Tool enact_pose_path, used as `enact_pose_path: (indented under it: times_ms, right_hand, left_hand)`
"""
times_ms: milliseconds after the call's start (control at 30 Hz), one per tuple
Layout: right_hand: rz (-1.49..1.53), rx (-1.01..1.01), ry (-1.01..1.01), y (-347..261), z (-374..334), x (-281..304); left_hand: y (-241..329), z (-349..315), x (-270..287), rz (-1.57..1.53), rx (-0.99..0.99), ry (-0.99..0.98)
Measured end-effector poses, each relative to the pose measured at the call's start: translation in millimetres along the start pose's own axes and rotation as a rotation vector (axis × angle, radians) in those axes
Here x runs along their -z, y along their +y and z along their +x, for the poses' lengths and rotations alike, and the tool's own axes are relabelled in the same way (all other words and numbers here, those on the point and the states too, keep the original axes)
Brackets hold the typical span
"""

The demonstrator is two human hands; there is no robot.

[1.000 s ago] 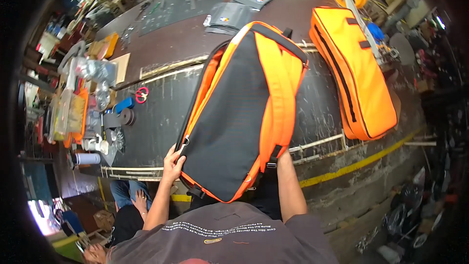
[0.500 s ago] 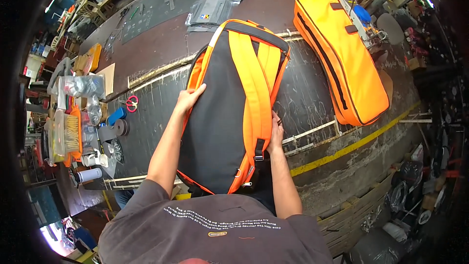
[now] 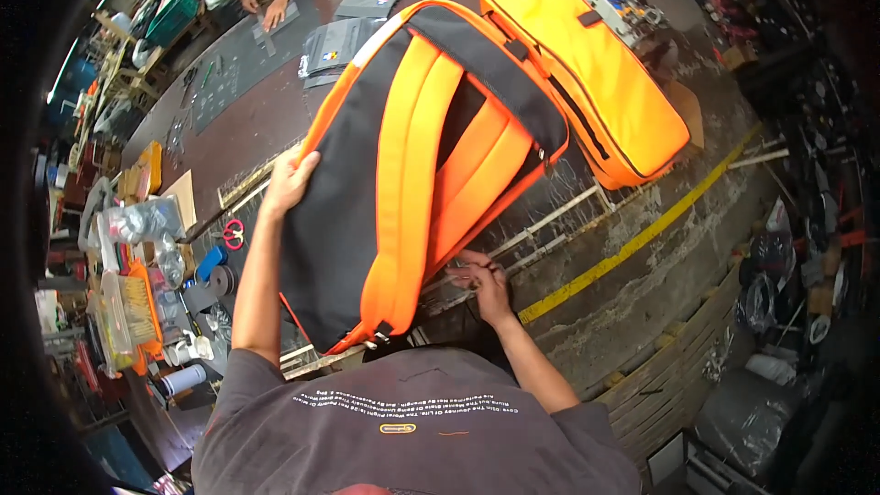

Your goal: Checking the straps, zippers, and compartments of an orange emergency backpack and writing on a label.

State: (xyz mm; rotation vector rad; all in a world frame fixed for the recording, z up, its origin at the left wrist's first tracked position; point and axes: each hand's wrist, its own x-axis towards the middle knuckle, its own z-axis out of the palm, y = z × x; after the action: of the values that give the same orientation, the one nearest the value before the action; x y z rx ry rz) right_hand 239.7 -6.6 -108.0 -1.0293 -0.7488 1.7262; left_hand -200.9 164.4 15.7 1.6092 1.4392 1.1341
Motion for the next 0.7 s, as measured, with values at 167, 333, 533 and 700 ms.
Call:
enact_pose_path:
  times_ms: [167,333,533,700]
  right_hand:
    - [0.160,0.168,0.539,-55.9,-24.4,76.4]
    - [-0.068,0.432,0.572,-129.4,-9.5,108.8]
    - [-0.352,0.118,0.432,-147.7,24.2,105.7]
    - [-0.869,0.530,0.284,-166.9,87.1,103.0]
  left_hand:
    - [21.3,-30.7,12.8,-0.047,0.071,-0.260]
    - [14.0,-46.1,-22.5,0.103,0.020,-0.406]
    - [-29.5,-46.0,-80.4,0.445,0.096,-0.543]
    - [-60.5,-54.2,-95.3,0.497,0.111,-0.293]
